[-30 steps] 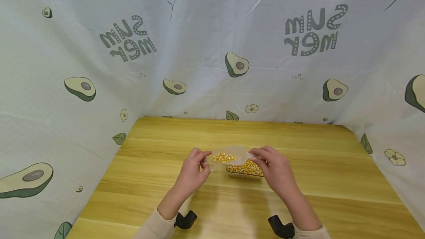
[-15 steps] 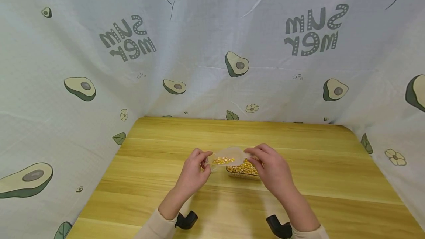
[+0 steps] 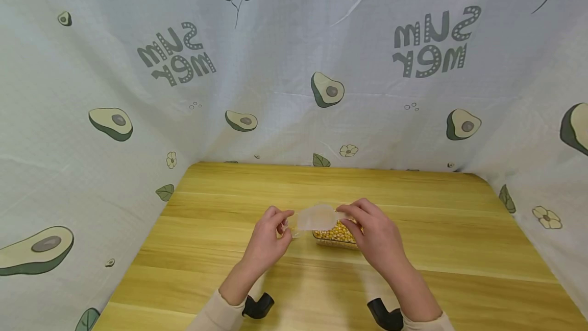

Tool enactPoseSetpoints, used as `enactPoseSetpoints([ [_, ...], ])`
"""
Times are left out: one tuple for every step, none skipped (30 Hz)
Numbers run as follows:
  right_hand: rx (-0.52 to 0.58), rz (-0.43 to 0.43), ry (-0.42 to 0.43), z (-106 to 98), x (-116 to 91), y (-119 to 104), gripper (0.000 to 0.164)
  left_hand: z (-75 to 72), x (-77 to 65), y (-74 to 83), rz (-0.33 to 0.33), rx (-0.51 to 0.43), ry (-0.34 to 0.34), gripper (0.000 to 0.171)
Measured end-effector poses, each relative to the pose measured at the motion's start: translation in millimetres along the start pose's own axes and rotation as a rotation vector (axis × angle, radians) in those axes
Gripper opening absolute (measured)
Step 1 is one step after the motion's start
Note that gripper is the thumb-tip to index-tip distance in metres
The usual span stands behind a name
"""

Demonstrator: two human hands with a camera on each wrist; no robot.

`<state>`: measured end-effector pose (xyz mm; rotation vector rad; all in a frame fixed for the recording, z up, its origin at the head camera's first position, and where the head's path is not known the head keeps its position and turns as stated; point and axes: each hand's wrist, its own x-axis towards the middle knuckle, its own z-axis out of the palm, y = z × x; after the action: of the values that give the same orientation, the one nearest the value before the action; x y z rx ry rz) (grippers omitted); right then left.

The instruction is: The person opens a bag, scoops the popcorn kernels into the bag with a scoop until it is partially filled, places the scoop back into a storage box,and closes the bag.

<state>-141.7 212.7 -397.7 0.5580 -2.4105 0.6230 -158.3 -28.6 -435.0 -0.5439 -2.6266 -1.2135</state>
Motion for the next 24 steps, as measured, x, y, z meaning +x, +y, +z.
enactPoseSetpoints([
  [0.0,0.002,-0.002,0.1,-0.1,-0.1,0.03,0.0,0.0,-0.1,-0.002,0.011,0.003,0.036],
  [-0.001,0.003,-0.003,0.2,-0.2,0.0,0.03,0.0,0.1,-0.3,-0.003,0.023,0.008,0.036],
  [-0.001,0.007,-0.005,0.4,-0.4,-0.1,0.03,0.0,0.0,-0.4,-0.002,0.035,0.013,0.035],
  [-0.001,0.01,-0.007,0.6,-0.6,0.0,0.03,-0.1,-0.1,-0.5,-0.001,0.043,0.019,0.035],
  [0.0,0.013,-0.008,0.8,-0.9,0.0,0.03,-0.1,-0.2,-0.6,0.001,0.049,0.024,0.035],
  [0.001,0.015,-0.008,1.1,-1.1,0.1,0.03,-0.3,-0.3,-0.7,0.003,0.052,0.029,0.034],
  [0.004,0.017,-0.006,1.3,-1.3,0.3,0.031,-0.2,-0.2,-0.8,0.006,0.053,0.034,0.034],
  [0.006,0.017,-0.003,1.5,-1.6,0.6,0.031,-0.4,-0.3,-0.7,0.007,0.053,0.036,0.033],
  [0.011,0.017,0.0,1.7,-2.0,0.9,0.031,-0.5,-0.3,-0.7,0.007,0.052,0.038,0.033],
  [0.017,0.016,0.004,1.7,-2.5,1.4,0.032,-0.7,-0.4,-0.7,0.006,0.049,0.038,0.032],
  [0.022,0.015,0.008,1.8,-2.9,1.8,0.032,-0.9,-0.4,-0.6,0.003,0.045,0.037,0.032],
  [0.035,0.016,0.013,1.7,-3.5,2.3,0.033,-1.3,-0.4,-0.4,-0.001,0.037,0.035,0.031],
  [0.046,0.018,0.018,1.6,-4.2,2.8,0.033,-1.7,-0.3,-0.2,-0.005,0.026,0.033,0.031],
  [0.061,0.023,0.022,1.2,-4.8,3.2,0.034,-2.3,-0.4,0.3,-0.013,0.011,0.027,0.031],
  [0.078,0.03,0.024,0.9,-5.5,3.7,0.034,-3.0,-0.2,0.6,-0.02,-0.01,0.023,0.031],
  [0.097,0.039,0.028,0.5,-6.3,4.2,0.034,-3.5,0.1,0.7,-0.022,-0.027,0.02,0.031],
  [0.118,0.051,0.032,-0.1,-7.1,4.9,0.033,-4.3,0.6,0.8,-0.022,-0.05,0.018,0.031],
  [0.14,0.066,0.038,-0.8,-7.9,5.6,0.033,-5.1,1.1,0.6,-0.022,-0.072,0.017,0.031],
  [0.155,0.081,0.046,-1.5,-8.7,6.4,0.032,-5.9,1.8,0.4,-0.021,-0.088,0.019,0.031],
  [0.175,0.096,0.056,-2.3,-9.6,7.4,0.032,-6.8,2.6,0.0,-0.018,-0.103,0.021,0.031],
  [0.191,0.113,0.069,-3.0,-10.5,8.6,0.031,-7.7,3.6,-0.4,-0.014,-0.118,0.024,0.03],
  [0.207,0.129,0.085,-3.8,-11.3,10.0,0.031,-8.7,4.6,-0.8,-0.011,-0.129,0.028,0.03],
  [0.219,0.143,0.101,-4.7,-12.2,11.5,0.031,-9.9,5.6,-1.0,-0.011,-0.144,0.032,0.029],
  [0.225,0.155,0.117,-5.5,-13.0,13.0,0.031,-11.0,6.5,-1.3,-0.018,-0.158,0.033,0.029],
])
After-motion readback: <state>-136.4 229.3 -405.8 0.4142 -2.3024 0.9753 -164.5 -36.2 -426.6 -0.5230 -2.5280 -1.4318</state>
